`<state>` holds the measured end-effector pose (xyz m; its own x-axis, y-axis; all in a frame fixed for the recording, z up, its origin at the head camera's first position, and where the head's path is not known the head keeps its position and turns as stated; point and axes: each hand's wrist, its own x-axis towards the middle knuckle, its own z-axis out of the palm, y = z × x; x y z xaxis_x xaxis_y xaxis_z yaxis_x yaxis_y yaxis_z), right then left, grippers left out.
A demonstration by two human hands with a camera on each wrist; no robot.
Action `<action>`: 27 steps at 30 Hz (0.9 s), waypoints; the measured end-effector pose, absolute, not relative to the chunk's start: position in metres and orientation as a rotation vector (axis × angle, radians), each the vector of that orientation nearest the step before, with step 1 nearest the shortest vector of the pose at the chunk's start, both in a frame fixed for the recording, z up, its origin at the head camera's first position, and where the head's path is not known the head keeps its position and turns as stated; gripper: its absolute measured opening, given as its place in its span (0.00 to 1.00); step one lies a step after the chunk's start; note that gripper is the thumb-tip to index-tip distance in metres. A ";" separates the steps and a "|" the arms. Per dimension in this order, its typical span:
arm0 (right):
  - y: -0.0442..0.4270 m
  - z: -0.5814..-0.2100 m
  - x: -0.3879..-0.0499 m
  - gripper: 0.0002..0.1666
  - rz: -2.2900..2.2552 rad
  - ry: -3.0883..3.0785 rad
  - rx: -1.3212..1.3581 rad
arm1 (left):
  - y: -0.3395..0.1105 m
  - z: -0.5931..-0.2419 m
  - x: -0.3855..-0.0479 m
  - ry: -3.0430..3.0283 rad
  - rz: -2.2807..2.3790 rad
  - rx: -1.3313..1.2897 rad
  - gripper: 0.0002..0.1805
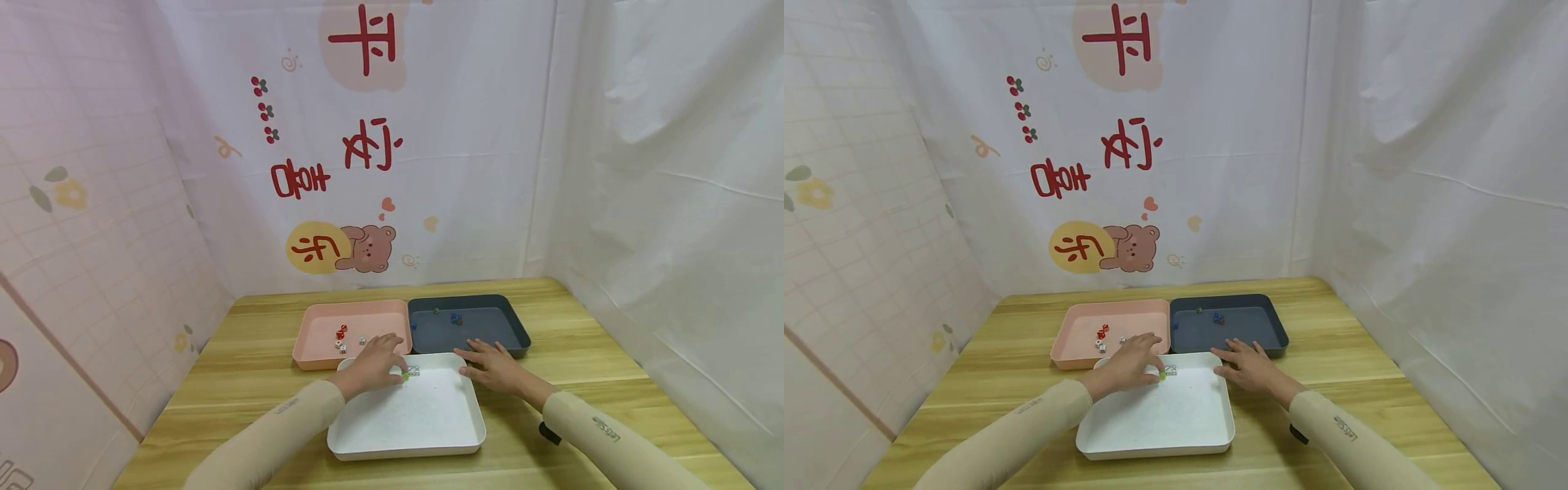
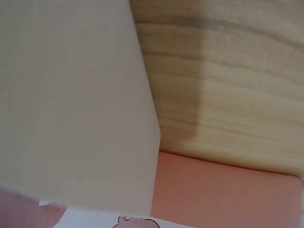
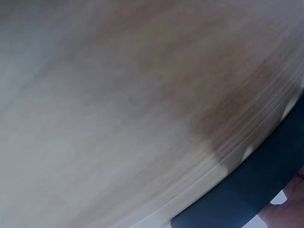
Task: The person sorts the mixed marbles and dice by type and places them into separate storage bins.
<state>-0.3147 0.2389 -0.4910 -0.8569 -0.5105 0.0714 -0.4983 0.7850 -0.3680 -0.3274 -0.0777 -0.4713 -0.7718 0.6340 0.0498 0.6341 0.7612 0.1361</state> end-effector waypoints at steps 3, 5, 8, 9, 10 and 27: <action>0.239 -0.491 -0.314 0.33 -0.598 2.938 -0.830 | -0.077 -0.473 -0.329 -2.950 -0.193 -1.063 0.08; 0.238 -0.491 -0.314 0.33 -0.603 2.938 -0.827 | -0.076 -0.473 -0.329 -2.947 -0.186 -1.070 0.07; 0.238 -0.490 -0.313 0.33 -0.604 2.938 -0.828 | -0.076 -0.472 -0.329 -2.934 -0.195 -1.082 0.06; 0.238 -0.490 -0.313 0.34 -0.604 2.938 -0.828 | -0.076 -0.471 -0.329 -2.929 -0.198 -1.087 0.06; 0.238 -0.489 -0.313 0.34 -0.603 2.939 -0.830 | -0.076 -0.471 -0.329 -2.923 -0.197 -1.094 0.05; 0.241 -0.492 -0.315 0.34 -0.602 2.943 -0.843 | -0.073 -0.473 -0.330 -2.931 -0.166 -1.141 0.04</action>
